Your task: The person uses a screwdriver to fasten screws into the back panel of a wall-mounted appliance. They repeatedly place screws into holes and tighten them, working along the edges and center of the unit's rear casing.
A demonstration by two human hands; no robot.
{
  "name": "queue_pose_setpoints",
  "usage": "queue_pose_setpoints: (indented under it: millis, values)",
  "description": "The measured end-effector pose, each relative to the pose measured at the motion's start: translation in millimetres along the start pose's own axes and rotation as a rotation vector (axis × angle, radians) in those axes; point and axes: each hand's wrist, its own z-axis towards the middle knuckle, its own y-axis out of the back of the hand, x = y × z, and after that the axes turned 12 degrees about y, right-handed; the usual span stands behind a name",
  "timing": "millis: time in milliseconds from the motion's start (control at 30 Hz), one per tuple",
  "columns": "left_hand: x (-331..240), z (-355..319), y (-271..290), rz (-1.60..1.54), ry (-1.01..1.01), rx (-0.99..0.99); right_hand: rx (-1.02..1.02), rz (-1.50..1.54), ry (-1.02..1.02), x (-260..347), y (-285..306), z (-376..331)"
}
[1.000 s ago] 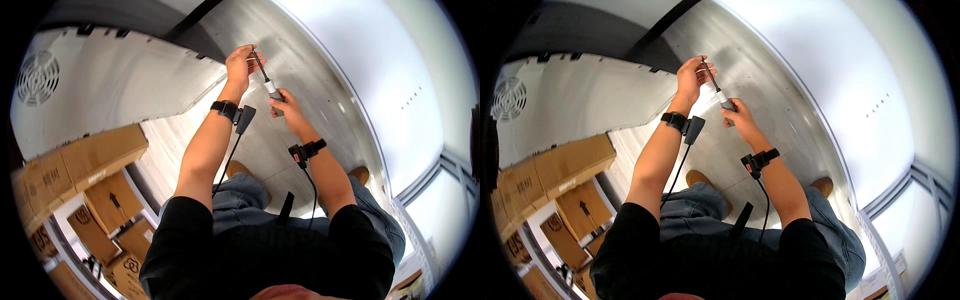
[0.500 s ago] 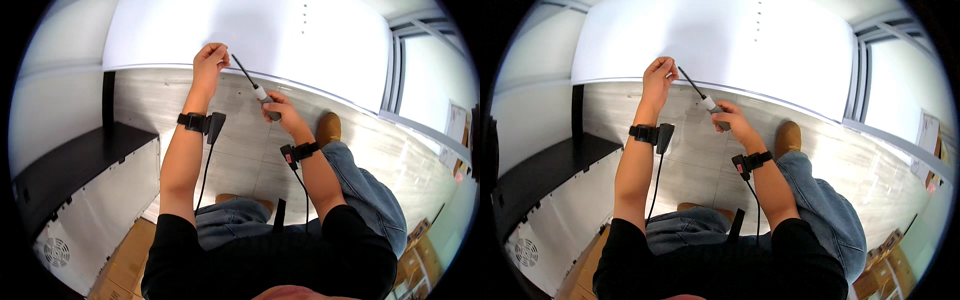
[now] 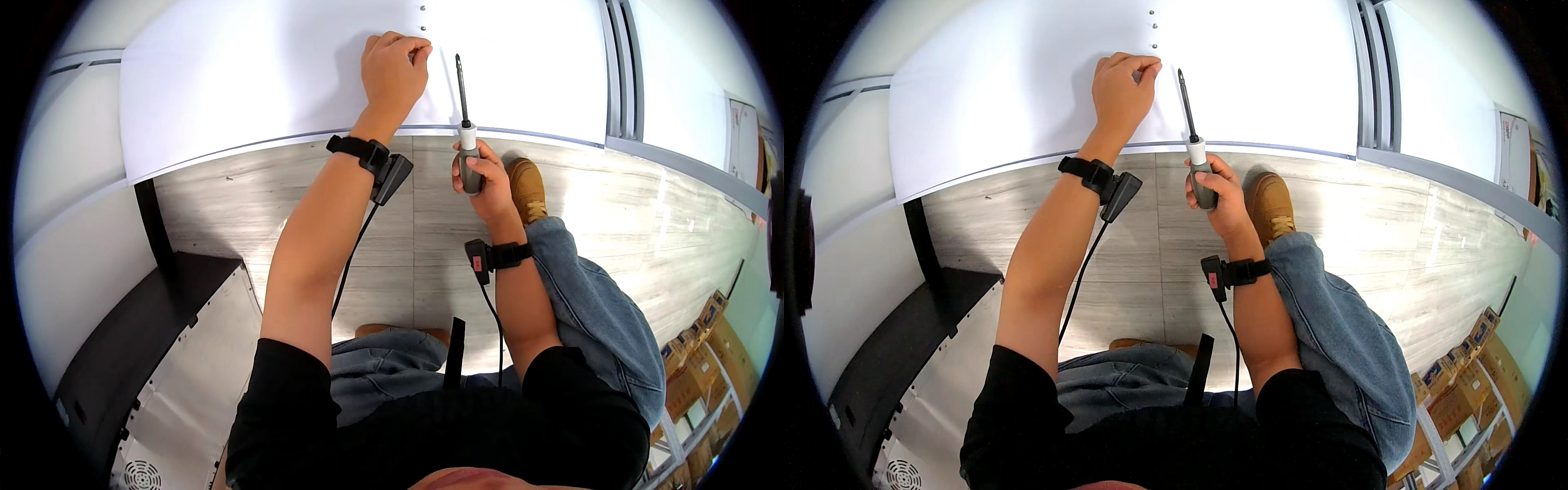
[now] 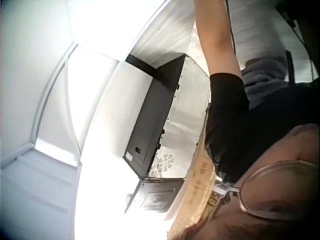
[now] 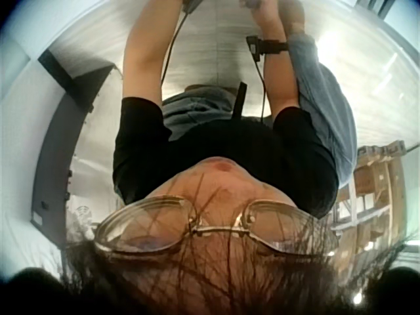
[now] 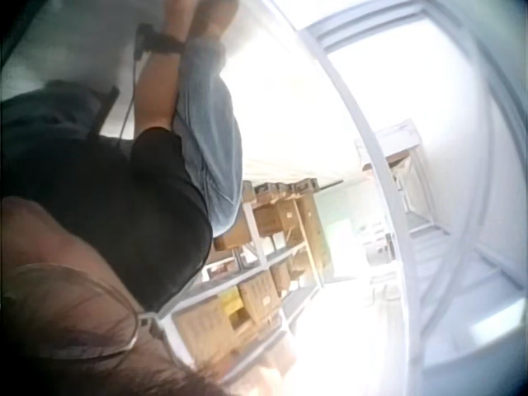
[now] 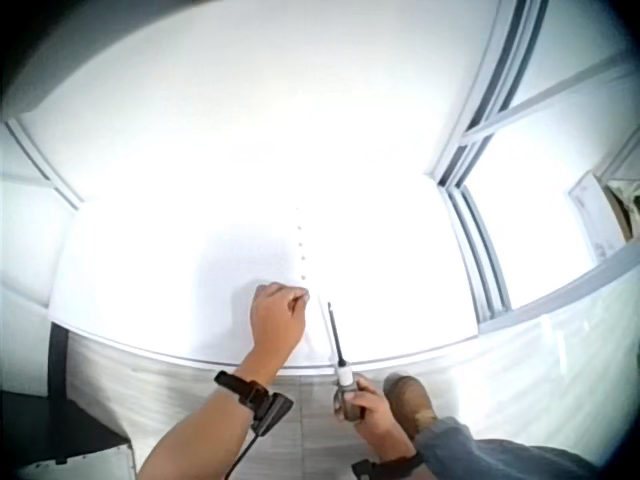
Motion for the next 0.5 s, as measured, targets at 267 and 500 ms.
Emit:
queue_pose_setpoints:
  millis: [267, 500]
  values:
    - [5, -6, 2, -0.054, -0.051, -0.033, 0.045, 0.030, -0.006, -2, -9, -3]
    - [20, -48, 76, -0.476, 0.566, 0.010, 0.135, -0.123, -0.070, -23, -54, 0]
